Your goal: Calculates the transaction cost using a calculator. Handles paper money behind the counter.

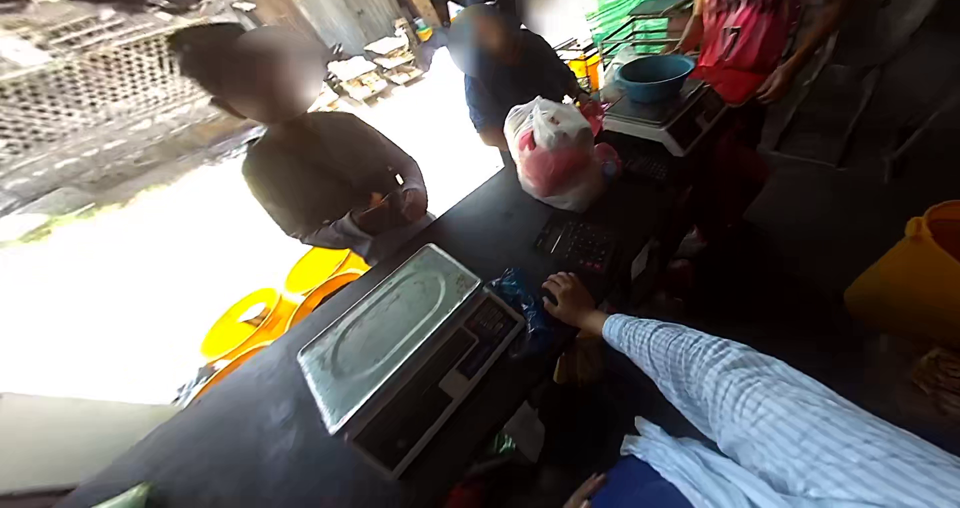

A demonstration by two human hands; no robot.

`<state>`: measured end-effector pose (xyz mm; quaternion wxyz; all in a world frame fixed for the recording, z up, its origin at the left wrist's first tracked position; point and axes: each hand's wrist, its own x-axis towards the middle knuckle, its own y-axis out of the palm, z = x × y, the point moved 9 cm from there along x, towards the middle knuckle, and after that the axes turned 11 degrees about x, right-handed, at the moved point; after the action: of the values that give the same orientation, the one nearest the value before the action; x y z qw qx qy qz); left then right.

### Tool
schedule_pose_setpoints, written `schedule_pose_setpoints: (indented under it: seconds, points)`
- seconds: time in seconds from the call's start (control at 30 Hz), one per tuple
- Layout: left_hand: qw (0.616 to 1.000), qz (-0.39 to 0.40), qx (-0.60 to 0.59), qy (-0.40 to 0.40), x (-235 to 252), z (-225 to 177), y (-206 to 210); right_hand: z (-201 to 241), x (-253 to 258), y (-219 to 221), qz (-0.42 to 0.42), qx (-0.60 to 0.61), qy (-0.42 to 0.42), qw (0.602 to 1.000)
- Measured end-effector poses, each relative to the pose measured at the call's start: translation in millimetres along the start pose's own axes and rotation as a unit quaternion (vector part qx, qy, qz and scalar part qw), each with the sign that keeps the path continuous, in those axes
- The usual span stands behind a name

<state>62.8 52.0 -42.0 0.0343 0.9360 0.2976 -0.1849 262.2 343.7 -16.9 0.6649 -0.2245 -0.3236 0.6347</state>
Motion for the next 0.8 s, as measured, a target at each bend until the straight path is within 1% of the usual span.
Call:
schedule_pose_setpoints:
  seconds: [0.03,0.07,0.1,0.13,0.17,0.23,0.27,0.3,0.4,0.5,0.57,0.63,0.7,0.73,0.8]
  points:
    - [1.0,-0.005,-0.013,0.01,-2.5,7.4,-0.6,-0.3,0.2,0.4,0.0,-0.009,-0.002,1.0]
    - [1.0,-0.008,-0.022,0.001,-3.9,15.0,-0.7,-1.4,1.2,1.9,-0.001,-0.018,-0.006,1.0]
    - [0.999,-0.011,-0.03,-0.025,-5.9,19.1,-0.6,-2.8,1.9,4.2,0.001,-0.026,-0.008,1.0]
    - [0.997,-0.017,-0.03,-0.071,-7.8,25.6,-1.4,-3.8,2.6,6.0,0.002,-0.031,-0.01,0.999]
    - [0.991,-0.028,-0.012,-0.132,-10.8,33.8,-3.9,-4.7,2.8,7.2,0.001,-0.036,-0.011,0.999]
    - [0.96,-0.058,0.085,-0.26,-16.9,55.8,-16.5,-6.6,3.4,9.3,-0.004,-0.043,-0.017,0.999]
    - [0.944,-0.085,0.139,-0.286,-17.8,64.4,-26.4,-7.7,3.5,10.0,-0.005,-0.045,-0.019,0.999]
    - [0.934,-0.132,0.179,-0.279,-18.2,65.1,-37.9,-8.5,3.4,9.9,-0.011,-0.047,-0.025,0.998]
    - [0.91,-0.289,0.229,-0.189,-21.4,39.2,-70.0,-7.3,3.5,9.1,-0.027,-0.051,-0.05,0.997]
    - [0.876,-0.396,0.242,-0.128,-24.6,7.7,-90.2,-6.3,1.1,9.2,-0.02,-0.045,-0.064,0.997]
    - [0.86,-0.432,0.246,-0.114,-23.4,-8.0,-99.2,-5.5,1.3,10.1,-0.012,-0.039,-0.074,0.996]
    - [0.852,-0.443,0.257,-0.106,-17.6,-17.6,-103.2,-4.3,1.1,9.0,-0.013,-0.035,-0.087,0.995]
    - [0.844,-0.454,0.273,-0.08,-10.5,-27.9,-101.7,-4.6,0.2,7.4,-0.025,-0.03,-0.105,0.994]
    - [0.836,-0.467,0.282,-0.059,-9.0,-33.6,-101.0,-4.9,-0.1,7.2,-0.028,-0.027,-0.11,0.993]
    - [0.801,-0.513,0.307,-0.017,-14.3,-42.1,-104.9,-3.3,0.9,7.9,-0.023,-0.026,-0.115,0.993]
